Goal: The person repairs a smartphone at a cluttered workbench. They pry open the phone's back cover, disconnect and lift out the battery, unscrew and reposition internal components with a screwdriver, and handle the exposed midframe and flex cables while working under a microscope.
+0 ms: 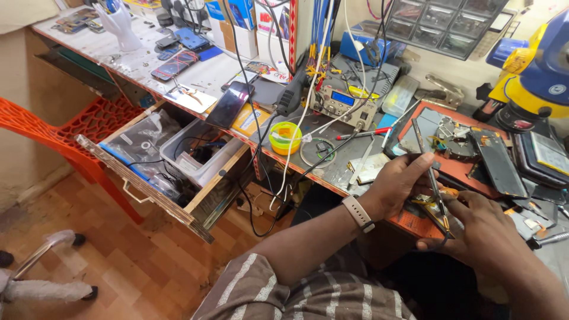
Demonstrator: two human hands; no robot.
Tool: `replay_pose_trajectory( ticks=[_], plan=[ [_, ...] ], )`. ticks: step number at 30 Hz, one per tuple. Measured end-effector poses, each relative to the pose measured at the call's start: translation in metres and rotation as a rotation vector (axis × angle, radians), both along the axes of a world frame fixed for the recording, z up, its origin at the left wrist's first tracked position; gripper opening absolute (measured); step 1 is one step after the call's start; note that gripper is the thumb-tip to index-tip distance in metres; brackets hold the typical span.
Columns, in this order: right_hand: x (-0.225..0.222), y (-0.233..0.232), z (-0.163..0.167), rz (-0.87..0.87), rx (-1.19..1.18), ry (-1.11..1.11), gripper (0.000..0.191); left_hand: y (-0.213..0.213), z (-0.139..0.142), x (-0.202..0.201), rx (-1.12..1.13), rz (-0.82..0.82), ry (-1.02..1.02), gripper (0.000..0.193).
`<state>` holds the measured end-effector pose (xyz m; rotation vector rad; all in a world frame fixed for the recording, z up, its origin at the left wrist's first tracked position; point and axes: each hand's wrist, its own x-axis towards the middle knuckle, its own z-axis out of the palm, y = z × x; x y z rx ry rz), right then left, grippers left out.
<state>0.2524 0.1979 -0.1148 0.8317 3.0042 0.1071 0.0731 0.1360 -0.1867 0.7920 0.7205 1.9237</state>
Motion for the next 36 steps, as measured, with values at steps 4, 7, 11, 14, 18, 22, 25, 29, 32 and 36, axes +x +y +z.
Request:
replay_pose_trajectory(
  ticks=[4, 7, 11, 14, 18, 22, 25, 29, 32, 36],
  plan=[
    [0.004, -0.008, 0.001, -0.003, -0.011, 0.046, 0.120, -0.003, 0.002, 0.003, -0.006, 0.006, -0.014, 0.047],
    [0.004, -0.003, -0.006, 0.039, 0.015, 0.112, 0.122, -0.004, 0.003, 0.003, 0.010, -0.015, -0.023, 0.047],
    [0.004, 0.006, -0.014, 0.123, 0.083, 0.192, 0.118, 0.000, 0.001, 0.001, 0.023, -0.041, -0.038, 0.046],
    [0.002, 0.006, -0.014, 0.114, 0.063, 0.190, 0.116, 0.003, -0.001, -0.001, 0.002, -0.022, -0.024, 0.046],
    [-0.005, -0.002, -0.006, 0.009, 0.039, 0.099, 0.121, 0.005, 0.000, -0.003, -0.004, -0.008, 0.010, 0.047],
    [-0.007, -0.009, 0.001, -0.027, 0.013, 0.065, 0.121, 0.002, 0.002, -0.003, 0.003, -0.023, -0.010, 0.047],
    [-0.009, -0.010, 0.004, -0.052, 0.020, 0.019, 0.125, 0.000, 0.003, -0.003, 0.003, -0.015, 0.017, 0.047],
    [-0.012, -0.014, 0.006, -0.109, 0.046, -0.053, 0.123, -0.002, 0.002, -0.001, 0.008, -0.016, 0.008, 0.048],
    [-0.015, -0.019, 0.012, -0.147, 0.069, -0.110, 0.118, -0.001, 0.002, 0.000, 0.006, -0.015, 0.008, 0.049],
    [-0.016, -0.030, 0.017, -0.124, 0.148, -0.145, 0.118, 0.000, 0.002, 0.000, -0.003, -0.008, 0.020, 0.050]
  ],
)
